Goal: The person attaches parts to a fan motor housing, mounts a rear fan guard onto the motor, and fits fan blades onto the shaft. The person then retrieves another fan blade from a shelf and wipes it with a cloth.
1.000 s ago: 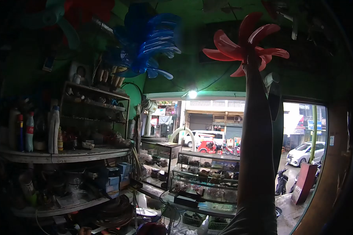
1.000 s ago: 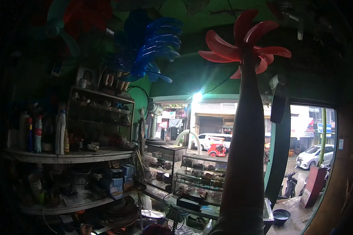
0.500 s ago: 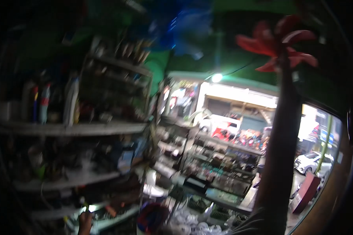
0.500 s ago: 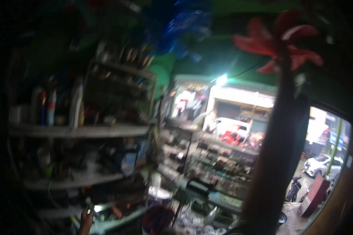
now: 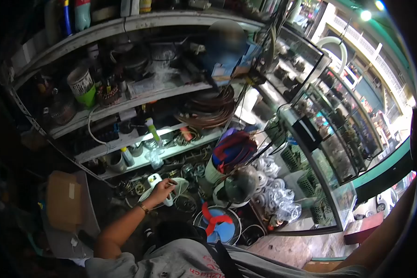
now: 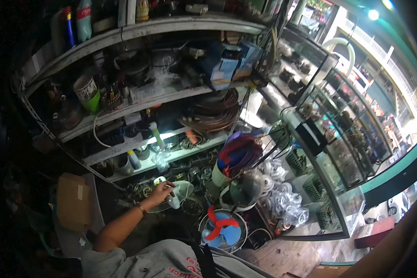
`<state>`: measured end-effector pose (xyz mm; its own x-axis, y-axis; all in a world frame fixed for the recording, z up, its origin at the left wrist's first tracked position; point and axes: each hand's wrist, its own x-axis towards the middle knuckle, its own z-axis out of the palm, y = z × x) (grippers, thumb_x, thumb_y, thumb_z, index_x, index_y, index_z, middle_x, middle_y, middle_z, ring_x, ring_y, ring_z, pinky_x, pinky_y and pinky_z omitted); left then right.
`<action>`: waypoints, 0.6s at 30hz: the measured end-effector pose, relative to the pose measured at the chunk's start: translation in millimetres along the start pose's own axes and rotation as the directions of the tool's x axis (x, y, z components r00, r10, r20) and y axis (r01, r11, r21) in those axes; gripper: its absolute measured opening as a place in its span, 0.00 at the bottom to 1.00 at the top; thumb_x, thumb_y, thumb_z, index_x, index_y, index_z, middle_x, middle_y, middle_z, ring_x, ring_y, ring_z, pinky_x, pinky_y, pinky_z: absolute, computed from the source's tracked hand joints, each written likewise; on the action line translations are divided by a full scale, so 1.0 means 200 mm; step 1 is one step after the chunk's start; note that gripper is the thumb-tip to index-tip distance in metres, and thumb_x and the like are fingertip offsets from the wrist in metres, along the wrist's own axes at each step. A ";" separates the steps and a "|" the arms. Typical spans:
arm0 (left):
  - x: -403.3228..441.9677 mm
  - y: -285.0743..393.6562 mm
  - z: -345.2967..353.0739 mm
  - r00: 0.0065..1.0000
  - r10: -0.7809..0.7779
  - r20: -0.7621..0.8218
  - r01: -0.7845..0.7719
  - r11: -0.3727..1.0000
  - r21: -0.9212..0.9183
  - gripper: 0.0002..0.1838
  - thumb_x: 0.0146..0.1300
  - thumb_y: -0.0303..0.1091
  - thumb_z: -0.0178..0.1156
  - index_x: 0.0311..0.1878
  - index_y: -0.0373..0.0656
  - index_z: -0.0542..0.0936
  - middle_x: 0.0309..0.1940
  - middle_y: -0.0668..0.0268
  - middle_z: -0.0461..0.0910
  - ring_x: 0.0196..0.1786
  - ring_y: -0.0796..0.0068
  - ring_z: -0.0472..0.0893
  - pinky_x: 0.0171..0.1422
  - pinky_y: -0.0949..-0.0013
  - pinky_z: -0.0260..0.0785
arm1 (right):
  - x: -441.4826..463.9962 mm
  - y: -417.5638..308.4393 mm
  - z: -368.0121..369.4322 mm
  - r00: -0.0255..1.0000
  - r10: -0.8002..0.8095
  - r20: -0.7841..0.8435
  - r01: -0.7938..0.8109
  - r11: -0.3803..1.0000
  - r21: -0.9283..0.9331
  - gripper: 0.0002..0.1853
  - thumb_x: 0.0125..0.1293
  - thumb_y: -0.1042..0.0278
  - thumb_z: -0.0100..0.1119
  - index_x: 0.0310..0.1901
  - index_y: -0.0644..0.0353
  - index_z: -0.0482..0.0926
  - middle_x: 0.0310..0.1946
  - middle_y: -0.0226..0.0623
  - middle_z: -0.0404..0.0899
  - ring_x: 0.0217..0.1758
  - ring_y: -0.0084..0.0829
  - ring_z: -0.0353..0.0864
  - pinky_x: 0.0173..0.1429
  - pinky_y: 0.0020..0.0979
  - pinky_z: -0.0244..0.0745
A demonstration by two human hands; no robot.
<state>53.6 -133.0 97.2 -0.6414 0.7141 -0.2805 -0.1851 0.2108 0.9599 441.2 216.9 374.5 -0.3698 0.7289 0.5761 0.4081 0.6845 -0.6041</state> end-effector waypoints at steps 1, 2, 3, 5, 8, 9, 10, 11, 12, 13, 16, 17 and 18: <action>0.02 -0.07 -0.01 0.999 -0.006 0.040 0.004 1.000 0.030 0.08 0.64 0.32 0.50 0.44 0.40 0.72 0.24 0.67 0.79 0.19 0.84 0.72 0.21 0.78 0.64 | 0.03 0.03 0.04 0.999 0.018 0.040 -0.017 1.000 -0.011 0.16 0.60 0.71 0.55 0.51 0.64 0.72 0.41 0.40 0.76 0.39 0.30 0.75 0.43 0.28 0.70; 0.02 -0.13 -0.02 0.999 -0.035 0.038 0.033 0.999 0.040 0.08 0.64 0.31 0.50 0.44 0.40 0.72 0.23 0.68 0.79 0.18 0.83 0.72 0.21 0.78 0.64 | 0.08 0.05 0.08 0.997 0.027 0.072 -0.026 1.000 -0.018 0.17 0.60 0.71 0.55 0.51 0.64 0.72 0.42 0.40 0.76 0.40 0.31 0.75 0.43 0.29 0.70; 0.02 -0.18 -0.04 0.998 -0.032 0.051 0.028 0.997 0.079 0.08 0.64 0.30 0.51 0.44 0.39 0.73 0.24 0.67 0.79 0.21 0.83 0.74 0.22 0.78 0.65 | 0.15 0.07 0.12 0.994 0.033 0.108 -0.031 0.999 -0.024 0.17 0.60 0.71 0.55 0.51 0.64 0.72 0.42 0.41 0.76 0.40 0.31 0.75 0.44 0.29 0.70; 0.01 -0.26 -0.06 0.998 -0.063 -0.009 0.063 0.996 0.059 0.08 0.63 0.30 0.51 0.44 0.39 0.73 0.25 0.67 0.78 0.23 0.82 0.75 0.22 0.78 0.66 | 0.29 0.11 0.24 0.984 0.044 0.172 -0.042 0.999 -0.018 0.17 0.60 0.71 0.55 0.52 0.64 0.72 0.43 0.41 0.76 0.41 0.31 0.75 0.46 0.29 0.71; 0.00 -0.37 -0.13 0.997 -0.078 -0.019 0.079 0.994 0.078 0.09 0.64 0.31 0.50 0.45 0.39 0.72 0.26 0.68 0.77 0.20 0.84 0.72 0.22 0.79 0.66 | 0.31 0.19 0.65 0.956 0.086 0.281 -0.113 0.990 0.083 0.18 0.60 0.71 0.54 0.52 0.64 0.71 0.44 0.41 0.75 0.43 0.31 0.75 0.48 0.30 0.71; 0.02 -0.43 -0.16 0.998 -0.057 -0.017 0.058 0.994 0.087 0.09 0.65 0.31 0.49 0.45 0.40 0.72 0.26 0.68 0.77 0.20 0.84 0.72 0.23 0.79 0.67 | 0.21 0.23 0.84 0.939 0.121 0.322 -0.176 0.973 0.149 0.18 0.60 0.71 0.54 0.53 0.63 0.71 0.44 0.42 0.75 0.44 0.32 0.75 0.49 0.30 0.71; 0.04 -0.53 -0.19 0.996 -0.090 -0.024 0.092 0.994 0.067 0.09 0.64 0.31 0.49 0.45 0.40 0.72 0.26 0.68 0.78 0.22 0.83 0.74 0.23 0.79 0.67 | 0.07 0.27 1.06 0.918 0.163 0.363 -0.254 0.942 0.219 0.18 0.60 0.71 0.54 0.53 0.63 0.71 0.45 0.42 0.75 0.44 0.32 0.75 0.50 0.30 0.71; 0.05 -0.55 -0.20 0.995 -0.092 -0.029 0.093 0.993 0.071 0.09 0.64 0.31 0.49 0.45 0.40 0.72 0.26 0.68 0.78 0.22 0.83 0.74 0.23 0.79 0.67 | -0.18 0.31 1.31 0.934 0.221 0.280 -0.316 0.876 0.364 0.16 0.59 0.71 0.54 0.50 0.63 0.73 0.38 0.37 0.76 0.37 0.27 0.75 0.40 0.26 0.72; 0.05 -0.55 -0.20 0.987 -0.141 -0.072 0.145 0.988 0.058 0.09 0.64 0.31 0.49 0.45 0.40 0.72 0.25 0.68 0.77 0.21 0.83 0.73 0.23 0.78 0.66 | -0.33 0.19 1.42 0.800 0.367 0.474 -0.564 0.729 0.388 0.11 0.60 0.74 0.50 0.45 0.64 0.73 0.31 0.32 0.73 0.30 0.22 0.70 0.35 0.25 0.68; 0.06 -0.55 -0.21 0.976 -0.181 -0.121 0.188 0.981 0.049 0.09 0.63 0.31 0.50 0.44 0.39 0.72 0.24 0.68 0.77 0.20 0.83 0.72 0.22 0.78 0.65 | -0.51 0.32 1.59 0.795 0.293 0.532 -0.546 0.727 0.416 0.13 0.57 0.74 0.51 0.44 0.66 0.74 0.35 0.33 0.75 0.34 0.23 0.75 0.37 0.21 0.70; 0.11 -0.66 -0.28 0.969 -0.187 -0.164 0.196 0.980 0.041 0.08 0.63 0.29 0.50 0.43 0.39 0.73 0.23 0.70 0.75 0.19 0.84 0.71 0.21 0.79 0.64 | -0.83 0.21 1.82 0.716 0.334 0.613 -0.659 0.614 0.435 0.11 0.56 0.76 0.50 0.42 0.65 0.74 0.34 0.34 0.75 0.30 0.22 0.76 0.33 0.22 0.71; 0.15 -0.65 -0.29 0.968 -0.178 -0.175 0.186 0.982 0.029 0.07 0.63 0.29 0.50 0.42 0.38 0.73 0.22 0.70 0.74 0.19 0.84 0.71 0.21 0.79 0.64 | -0.91 0.26 1.91 0.695 0.347 0.630 -0.685 0.587 0.432 0.11 0.56 0.76 0.49 0.41 0.65 0.74 0.34 0.35 0.76 0.28 0.22 0.76 0.32 0.22 0.71; 0.18 -0.65 -0.30 0.958 -0.214 -0.191 0.215 0.977 -0.016 0.07 0.63 0.29 0.51 0.41 0.38 0.74 0.22 0.70 0.74 0.19 0.85 0.71 0.21 0.79 0.64 | -0.96 0.24 1.97 0.629 0.388 0.674 -0.755 0.511 0.410 0.10 0.56 0.76 0.49 0.41 0.65 0.74 0.34 0.35 0.76 0.27 0.23 0.76 0.30 0.23 0.71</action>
<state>9.7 -173.9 -38.2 -0.7173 0.5116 -0.4731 -0.3299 0.3487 0.8772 203.1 113.5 18.2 -0.6366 0.7318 -0.2434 0.1456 -0.1959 -0.9697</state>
